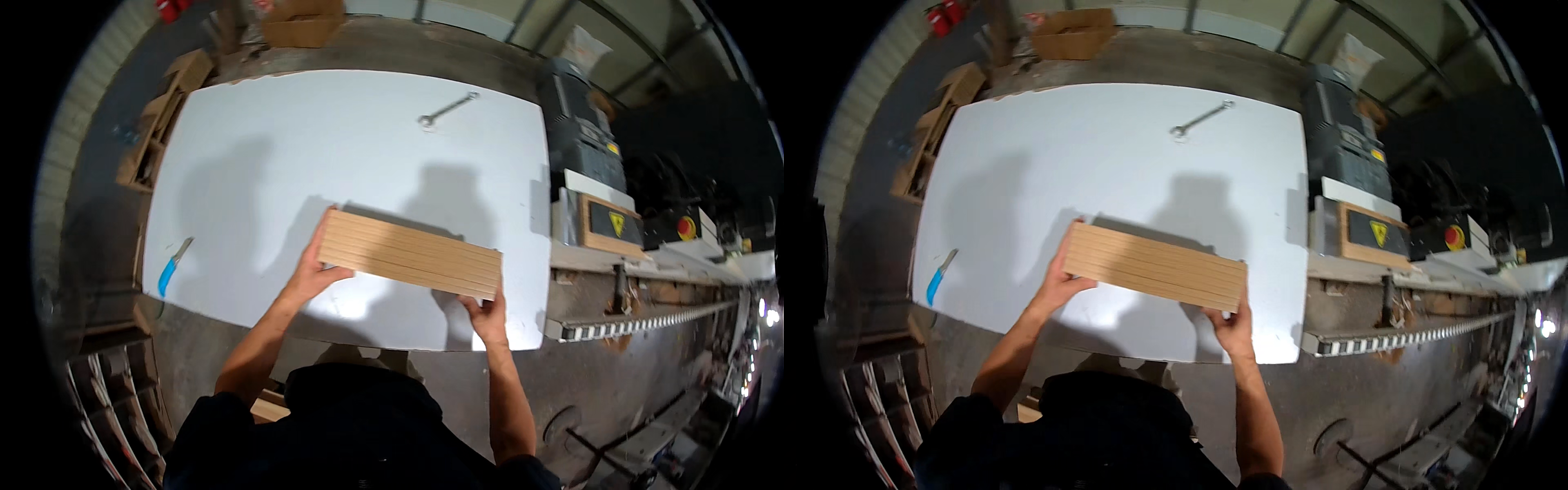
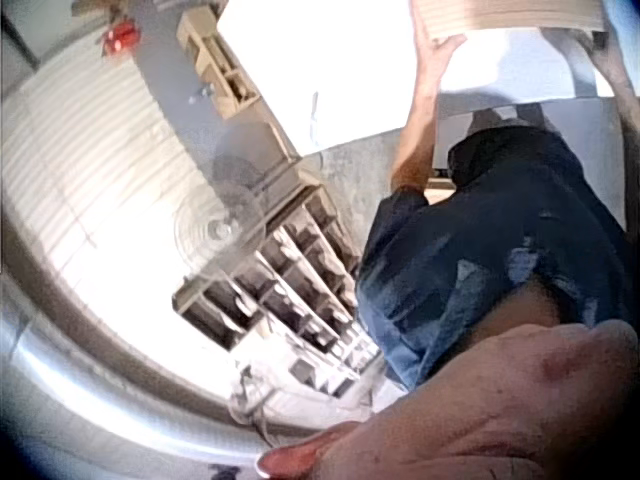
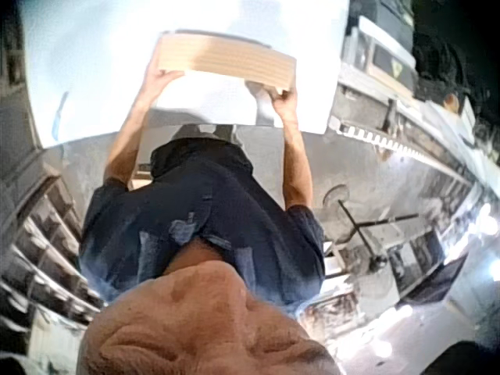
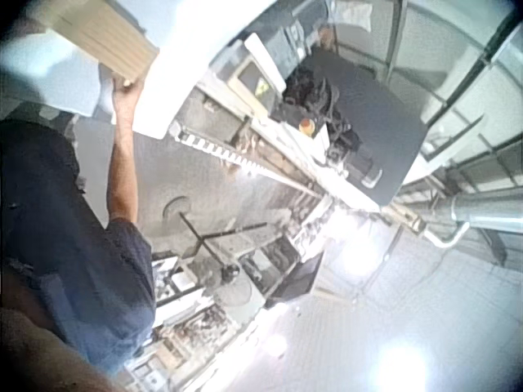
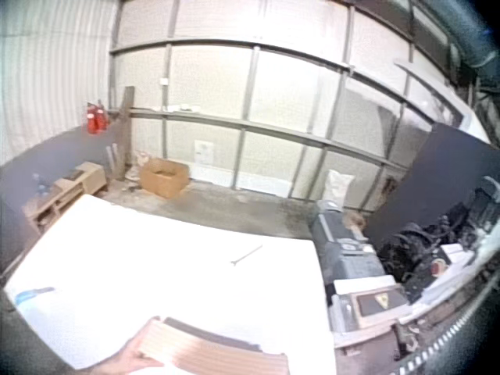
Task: The person organizes wooden planks by stacking them on a table and then placing them onto a cardboard base on the floor. The person also uses a small tool to scrape the surface of one of the planks.
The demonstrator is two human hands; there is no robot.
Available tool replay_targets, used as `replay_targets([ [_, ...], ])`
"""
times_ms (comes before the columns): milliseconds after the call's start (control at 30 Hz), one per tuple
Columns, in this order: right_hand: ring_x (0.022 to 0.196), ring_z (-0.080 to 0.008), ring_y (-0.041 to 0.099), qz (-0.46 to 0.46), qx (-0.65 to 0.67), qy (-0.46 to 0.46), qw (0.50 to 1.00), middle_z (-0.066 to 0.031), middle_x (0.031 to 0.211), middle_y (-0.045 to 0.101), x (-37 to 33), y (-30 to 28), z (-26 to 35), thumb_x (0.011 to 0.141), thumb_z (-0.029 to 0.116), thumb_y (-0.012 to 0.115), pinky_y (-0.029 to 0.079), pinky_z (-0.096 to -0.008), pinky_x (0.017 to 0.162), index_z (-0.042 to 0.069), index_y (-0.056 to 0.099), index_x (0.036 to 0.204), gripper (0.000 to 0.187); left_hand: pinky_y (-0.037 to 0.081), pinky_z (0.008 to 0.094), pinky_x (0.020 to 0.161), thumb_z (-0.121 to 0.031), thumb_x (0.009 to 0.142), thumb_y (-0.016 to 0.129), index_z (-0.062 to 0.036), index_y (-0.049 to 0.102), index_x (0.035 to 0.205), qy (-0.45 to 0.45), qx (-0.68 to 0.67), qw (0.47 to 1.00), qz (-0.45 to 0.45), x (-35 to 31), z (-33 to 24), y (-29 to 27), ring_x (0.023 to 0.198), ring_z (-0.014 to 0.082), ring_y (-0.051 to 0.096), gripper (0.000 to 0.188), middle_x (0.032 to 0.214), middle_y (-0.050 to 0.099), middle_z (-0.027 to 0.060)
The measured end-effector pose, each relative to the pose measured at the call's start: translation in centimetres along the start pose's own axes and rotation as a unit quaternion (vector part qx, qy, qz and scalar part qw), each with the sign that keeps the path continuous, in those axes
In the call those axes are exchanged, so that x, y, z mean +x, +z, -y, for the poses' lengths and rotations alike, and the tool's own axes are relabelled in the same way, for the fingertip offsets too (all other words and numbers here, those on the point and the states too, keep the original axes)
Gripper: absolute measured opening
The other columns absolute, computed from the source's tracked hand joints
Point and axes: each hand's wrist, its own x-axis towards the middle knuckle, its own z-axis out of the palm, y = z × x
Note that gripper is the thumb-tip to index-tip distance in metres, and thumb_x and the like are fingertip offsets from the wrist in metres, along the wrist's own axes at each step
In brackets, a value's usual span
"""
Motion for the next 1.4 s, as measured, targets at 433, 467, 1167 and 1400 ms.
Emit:
replay_targets([
  [433,0.124,-0.0243,0.044,0.013,-0.023,-0.052,0.998,-0.0115,0.135,0.042,1.1,-0.3,1.0,0.067,0.006,0.082,0.036,-0.0362,0.105,0.004,0.028,0.141,0.093,0.042,0.0340,0.101,0.000,0.065,0.080,-0.0035,0.021,0.146,-0.046,0.142,0.989,0.018,0.3,-0.3,-2.2,0.125,0.0219,0.045,0.101,0.146,0.035,0.0132],
  [467,0.122,-0.0241,0.045,0.014,-0.023,-0.055,0.998,-0.0111,0.132,0.044,1.5,-0.2,1.5,0.064,0.005,0.084,0.037,-0.0360,0.104,0.003,0.028,0.140,0.094,0.042,0.0340,0.101,0.000,0.065,0.080,-0.0035,0.021,0.146,-0.037,0.139,0.989,0.025,0.4,-0.3,-2.2,0.125,0.0219,0.045,0.101,0.146,0.035,0.0132],
  [1167,0.123,-0.0203,0.043,-0.580,0.309,0.099,0.747,-0.0089,0.137,0.043,-40.2,24.1,0.9,0.067,0.014,0.082,0.034,-0.0353,0.105,-0.001,0.044,0.134,0.078,0.037,0.0363,0.101,-0.031,0.060,0.080,0.0041,0.044,0.134,-0.098,0.083,0.783,0.609,-6.2,-6.7,9.6,0.119,0.0250,0.048,0.089,0.128,0.047,0.0116],
  [1400,0.108,-0.0163,0.054,-0.730,0.477,0.064,0.485,-0.0091,0.116,0.059,-46.2,43.1,-0.2,0.078,0.012,0.074,0.041,-0.0301,0.095,-0.001,0.050,0.127,0.057,0.034,0.0338,0.102,-0.022,0.062,0.078,0.0029,0.051,0.129,-0.177,0.206,0.573,0.773,-17.9,-2.0,14.3,0.115,0.0222,0.050,0.077,0.119,0.053,0.0090],
])
